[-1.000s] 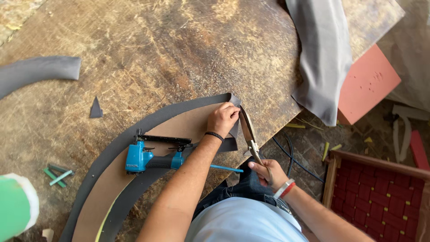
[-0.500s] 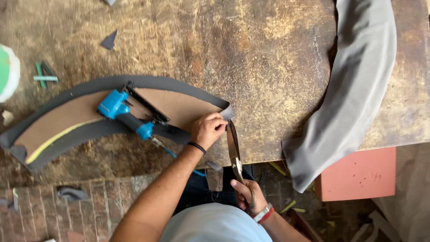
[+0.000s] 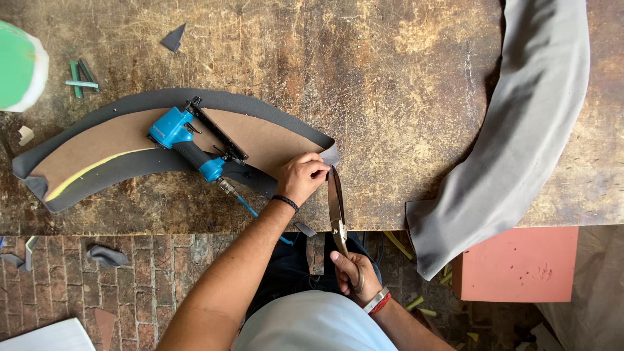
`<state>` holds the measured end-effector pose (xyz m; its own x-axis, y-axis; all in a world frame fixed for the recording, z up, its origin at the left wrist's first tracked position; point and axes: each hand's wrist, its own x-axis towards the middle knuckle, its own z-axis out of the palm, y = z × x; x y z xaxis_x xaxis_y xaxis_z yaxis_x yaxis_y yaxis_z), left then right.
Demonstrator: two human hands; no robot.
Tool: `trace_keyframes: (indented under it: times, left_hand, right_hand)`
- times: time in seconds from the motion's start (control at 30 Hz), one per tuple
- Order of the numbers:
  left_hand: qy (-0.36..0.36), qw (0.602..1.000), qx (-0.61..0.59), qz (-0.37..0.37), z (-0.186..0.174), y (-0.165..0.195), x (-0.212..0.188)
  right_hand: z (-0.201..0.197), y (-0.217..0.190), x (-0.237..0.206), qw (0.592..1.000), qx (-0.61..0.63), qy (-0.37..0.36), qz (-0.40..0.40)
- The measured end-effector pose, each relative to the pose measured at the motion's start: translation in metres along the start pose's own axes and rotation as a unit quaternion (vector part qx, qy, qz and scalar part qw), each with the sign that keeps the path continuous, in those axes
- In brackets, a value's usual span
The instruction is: The person wraps a curved wooden piece with gray fabric, using a pneumatic staple gun to secure the material. They trim excess fabric with scissors and continue stapling along the edges to ensure a tight fit.
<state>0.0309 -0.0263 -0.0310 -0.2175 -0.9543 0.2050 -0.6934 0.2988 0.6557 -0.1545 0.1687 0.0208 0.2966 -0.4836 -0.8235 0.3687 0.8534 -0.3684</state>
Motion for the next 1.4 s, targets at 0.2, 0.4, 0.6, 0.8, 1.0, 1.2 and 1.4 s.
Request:
trace_keyframes:
  times: [0.2,0.4,0.6,0.8,1.0,1.2,1.4]
  left_hand:
    - [-0.011,1.0,0.007,-0.011,-0.003,0.002,-0.001]
    - [-0.012,1.0,0.009,-0.013,-0.003,0.001,-0.003]
    - [-0.012,1.0,0.022,-0.017,0.0,-0.001,-0.004]
    - [0.01,0.999,-0.016,-0.026,-0.004,0.004,-0.015]
    - [0.018,0.996,-0.061,-0.062,-0.034,0.02,-0.049]
    - [0.034,0.992,-0.063,-0.1,-0.045,0.023,-0.054]
    - [0.023,0.988,-0.09,-0.127,-0.06,0.014,-0.056]
  right_hand:
    - [0.0,-0.001,-0.008,0.999,-0.048,0.024,0.009]
    - [-0.001,-0.004,-0.006,0.998,-0.064,0.014,-0.004]
    - [-0.038,-0.025,0.002,0.996,-0.078,-0.026,0.034]
    - [-0.136,-0.115,0.023,0.959,-0.105,-0.228,0.13]
    - [-0.164,-0.161,0.097,0.891,-0.053,-0.352,0.281]
    - [-0.138,-0.091,0.127,0.876,0.059,-0.395,0.27]
    - [-0.128,-0.088,0.128,0.875,-0.011,-0.402,0.268]
